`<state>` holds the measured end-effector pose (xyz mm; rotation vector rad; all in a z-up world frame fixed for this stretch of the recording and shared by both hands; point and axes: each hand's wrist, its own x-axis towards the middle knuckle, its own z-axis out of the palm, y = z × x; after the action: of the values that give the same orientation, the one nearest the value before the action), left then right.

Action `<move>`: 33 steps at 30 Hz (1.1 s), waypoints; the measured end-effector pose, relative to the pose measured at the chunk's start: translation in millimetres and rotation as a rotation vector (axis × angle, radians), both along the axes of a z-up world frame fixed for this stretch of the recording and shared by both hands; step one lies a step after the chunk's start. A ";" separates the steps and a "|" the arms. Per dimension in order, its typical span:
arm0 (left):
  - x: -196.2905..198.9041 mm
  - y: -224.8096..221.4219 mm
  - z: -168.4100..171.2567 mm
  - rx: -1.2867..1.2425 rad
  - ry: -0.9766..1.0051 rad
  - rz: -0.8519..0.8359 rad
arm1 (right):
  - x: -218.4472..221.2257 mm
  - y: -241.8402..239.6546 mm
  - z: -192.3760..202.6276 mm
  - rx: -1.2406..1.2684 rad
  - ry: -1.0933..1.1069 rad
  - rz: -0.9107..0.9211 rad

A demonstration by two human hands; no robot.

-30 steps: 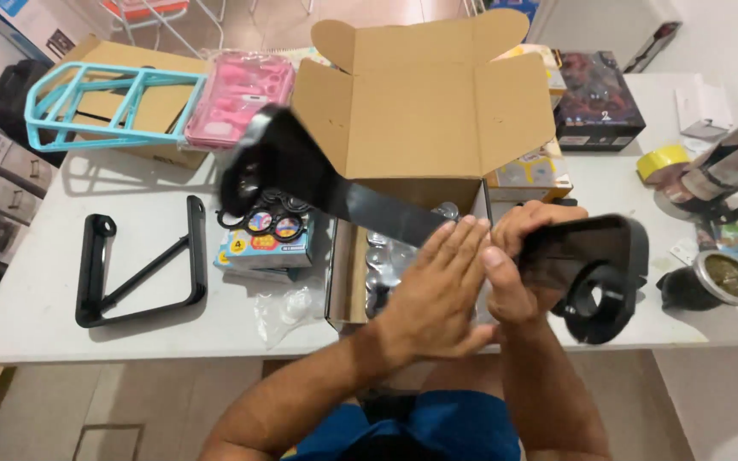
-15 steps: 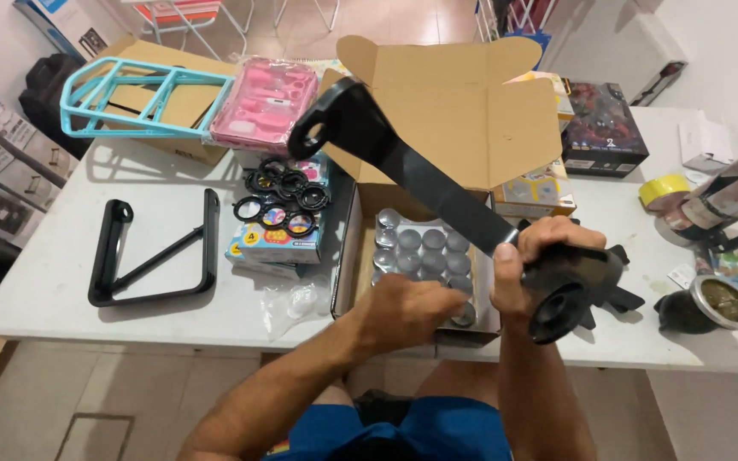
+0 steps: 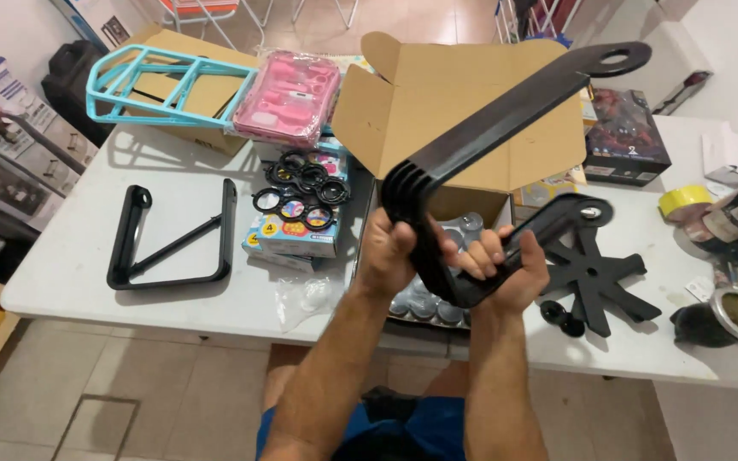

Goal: Unboxing and assembling a rotating spice rack on a table in a retail environment.

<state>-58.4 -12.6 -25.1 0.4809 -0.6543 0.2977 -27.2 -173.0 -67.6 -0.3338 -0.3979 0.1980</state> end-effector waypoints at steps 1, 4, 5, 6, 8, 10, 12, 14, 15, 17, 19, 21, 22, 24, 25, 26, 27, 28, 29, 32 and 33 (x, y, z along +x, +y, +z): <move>-15.3 -13.2 19.8 0.159 0.068 0.064 | -3.4 2.0 2.8 0.038 0.048 0.052; -35.3 -22.9 32.9 0.353 0.124 0.128 | -6.1 8.1 16.4 0.094 0.131 0.101; -39.5 -22.5 27.6 0.382 0.129 0.121 | -8.7 8.3 19.9 0.103 0.183 0.094; -41.9 -19.9 22.0 0.385 0.133 0.111 | -5.6 3.2 15.4 0.106 0.188 0.085; -46.7 -16.1 8.6 0.462 0.160 0.074 | 0.8 -8.9 5.1 -0.003 0.007 0.166; -46.1 4.6 -0.3 0.332 0.140 0.097 | 1.4 -19.9 -8.8 -0.110 0.022 0.069; -55.1 20.7 -13.1 0.206 0.128 0.120 | -14.8 -28.9 -17.8 -0.218 0.042 -0.028; -68.4 34.1 -25.9 0.130 0.169 0.080 | -36.6 -32.6 -16.2 -0.305 0.018 -0.116; -75.3 41.3 -27.8 0.123 0.176 0.088 | -37.7 -38.6 -16.0 -0.312 0.023 -0.106; -97.0 56.1 -32.5 0.496 0.352 0.190 | -55.8 -52.0 -20.9 -0.399 -0.023 -0.270; -106.6 60.3 -31.4 0.638 0.417 0.294 | -58.4 -51.4 -17.7 -0.474 -0.027 -0.329; -113.7 63.7 -31.2 0.773 0.509 0.399 | -58.4 -48.8 -7.6 -0.568 -0.011 -0.364; -108.6 67.1 -31.3 0.923 0.450 0.524 | -50.2 -44.3 0.8 -0.698 -0.046 -0.377; -97.5 71.5 -25.4 1.074 0.393 0.645 | -30.2 -40.9 14.8 -0.831 -0.077 -0.380; -91.2 72.2 -19.3 1.238 0.428 0.718 | -18.5 -42.1 20.7 -1.008 -0.112 -0.368; -86.4 72.5 -13.5 1.404 0.463 0.784 | -8.8 -43.9 26.0 -1.186 -0.146 -0.350; -81.5 74.3 -20.2 1.407 0.473 0.778 | -4.1 -47.4 31.3 -1.190 -0.138 -0.342; -73.0 76.3 -26.7 1.529 0.475 0.822 | 4.3 -50.7 37.9 -1.439 -0.151 -0.331; -64.3 78.3 -33.2 1.652 0.476 0.865 | 12.9 -54.0 44.6 -1.689 -0.163 -0.316; -49.8 70.6 -44.1 1.840 0.464 0.875 | 25.6 -54.4 66.4 -2.270 -0.258 -0.374; -53.4 69.2 -40.6 1.844 0.476 0.854 | 24.4 -55.0 63.3 -2.280 -0.247 -0.352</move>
<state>-111.8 56.6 -65.7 2.5365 -0.0219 0.2812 -2.9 -228.0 -4.3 -2.6663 -0.1685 0.1815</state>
